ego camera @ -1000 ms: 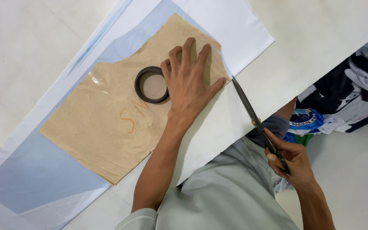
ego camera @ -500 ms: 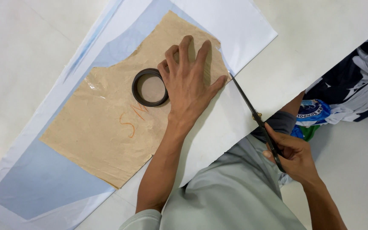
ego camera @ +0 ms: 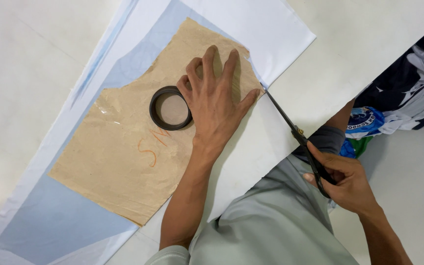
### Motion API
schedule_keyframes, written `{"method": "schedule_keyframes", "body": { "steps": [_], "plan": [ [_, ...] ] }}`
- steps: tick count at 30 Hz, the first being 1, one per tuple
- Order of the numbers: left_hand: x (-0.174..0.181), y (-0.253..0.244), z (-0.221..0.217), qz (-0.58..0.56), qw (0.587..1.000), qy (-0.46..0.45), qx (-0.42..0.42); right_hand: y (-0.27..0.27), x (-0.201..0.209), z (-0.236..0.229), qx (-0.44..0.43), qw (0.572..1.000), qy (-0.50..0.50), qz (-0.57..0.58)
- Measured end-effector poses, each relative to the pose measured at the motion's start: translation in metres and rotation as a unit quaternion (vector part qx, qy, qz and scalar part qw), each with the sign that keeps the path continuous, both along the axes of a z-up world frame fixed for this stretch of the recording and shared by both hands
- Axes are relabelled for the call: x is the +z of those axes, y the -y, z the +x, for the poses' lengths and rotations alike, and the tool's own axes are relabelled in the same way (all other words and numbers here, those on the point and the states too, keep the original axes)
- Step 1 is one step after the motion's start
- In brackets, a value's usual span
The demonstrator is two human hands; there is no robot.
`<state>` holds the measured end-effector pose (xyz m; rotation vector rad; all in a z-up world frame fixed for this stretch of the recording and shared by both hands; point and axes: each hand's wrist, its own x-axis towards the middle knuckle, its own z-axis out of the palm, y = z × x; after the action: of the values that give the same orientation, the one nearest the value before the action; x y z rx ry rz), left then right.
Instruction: The person uses a pair of scissors to cut a piece of white fabric that is laid out on a table. A brown paper pattern is placed on top of the fabric, and the person cuts along the pattern's edge. The person occasionally adjusts the fabric and pattern while cutting.
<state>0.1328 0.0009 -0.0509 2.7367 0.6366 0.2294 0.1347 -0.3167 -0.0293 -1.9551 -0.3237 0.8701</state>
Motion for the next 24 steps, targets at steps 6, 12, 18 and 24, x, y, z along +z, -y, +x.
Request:
{"method": "schedule_keyframes", "body": {
  "steps": [6, 12, 18, 24],
  "plan": [
    [0.004, 0.000, 0.000, -0.028, 1.000, 0.001, -0.004, -0.008, -0.008, 0.004, 0.001, 1.000, 0.027, 0.009],
    [0.004, 0.000, 0.001, -0.020, 1.000, -0.007, -0.007, -0.008, -0.006, 0.003, 0.017, 0.999, 0.031, -0.013],
    [0.005, 0.000, 0.002, -0.030, 0.999, -0.009, -0.007, -0.013, -0.005, -0.003, -0.002, 0.999, 0.035, 0.003],
    [0.008, 0.001, 0.003, -0.050, 0.999, -0.021, -0.004, -0.029, -0.001, 0.003, 0.010, 0.999, 0.048, 0.012]
  ]
}}
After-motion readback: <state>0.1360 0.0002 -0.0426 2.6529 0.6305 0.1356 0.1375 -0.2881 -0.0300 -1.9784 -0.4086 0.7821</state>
